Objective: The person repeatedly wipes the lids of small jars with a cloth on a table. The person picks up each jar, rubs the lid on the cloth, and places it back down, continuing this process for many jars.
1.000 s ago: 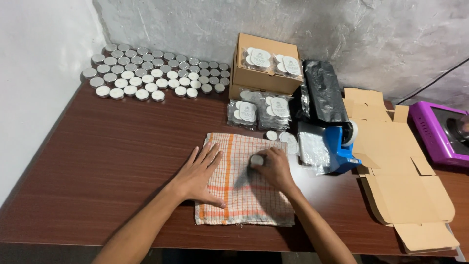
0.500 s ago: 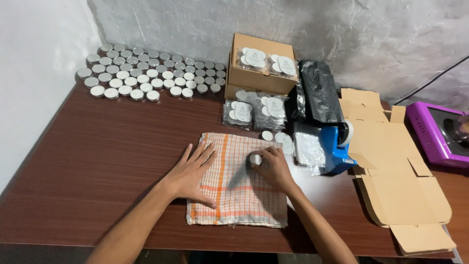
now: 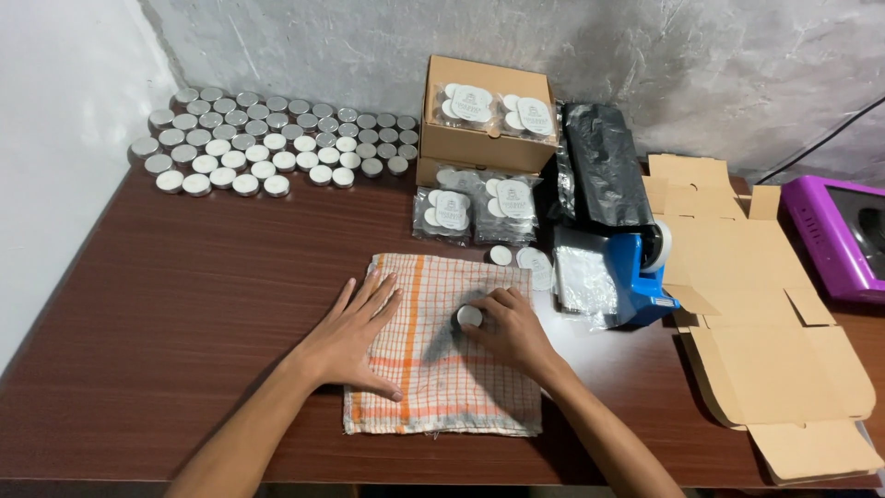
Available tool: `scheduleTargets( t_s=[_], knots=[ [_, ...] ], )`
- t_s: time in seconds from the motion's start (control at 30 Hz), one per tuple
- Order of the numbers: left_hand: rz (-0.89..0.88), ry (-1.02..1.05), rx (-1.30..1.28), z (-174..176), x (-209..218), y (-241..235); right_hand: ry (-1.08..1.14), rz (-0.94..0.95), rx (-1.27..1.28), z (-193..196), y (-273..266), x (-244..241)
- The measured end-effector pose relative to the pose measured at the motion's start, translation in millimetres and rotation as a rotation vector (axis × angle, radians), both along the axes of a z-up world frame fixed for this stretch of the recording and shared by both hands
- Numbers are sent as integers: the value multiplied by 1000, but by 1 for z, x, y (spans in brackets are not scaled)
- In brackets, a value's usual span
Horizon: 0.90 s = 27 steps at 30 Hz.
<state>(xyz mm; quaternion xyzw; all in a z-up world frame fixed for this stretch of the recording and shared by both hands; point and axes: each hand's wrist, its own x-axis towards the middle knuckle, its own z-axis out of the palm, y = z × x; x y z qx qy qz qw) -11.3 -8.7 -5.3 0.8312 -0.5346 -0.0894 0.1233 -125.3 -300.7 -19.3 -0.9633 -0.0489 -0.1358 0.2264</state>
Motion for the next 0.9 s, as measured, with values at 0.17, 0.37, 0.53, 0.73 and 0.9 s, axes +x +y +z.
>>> scheduleTargets(
  t_s=[0.17, 0.37, 0.53, 0.73, 0.9],
  knots=[
    [-31, -37, 29, -5, 2, 0, -1, 16, -129, 3, -4, 11],
    [27, 72, 446, 49, -11, -15, 137, -3, -152, 14, -13, 21],
    [8, -788, -172, -24, 0, -10, 140, -18, -147, 11, -19, 19],
    [42, -834, -172, -31, -1, -10, 87, -14, -32, -1, -26, 19],
    [7, -17, 232, -2, -8, -11, 154, -148, 33, -1, -18, 18]
  ],
)
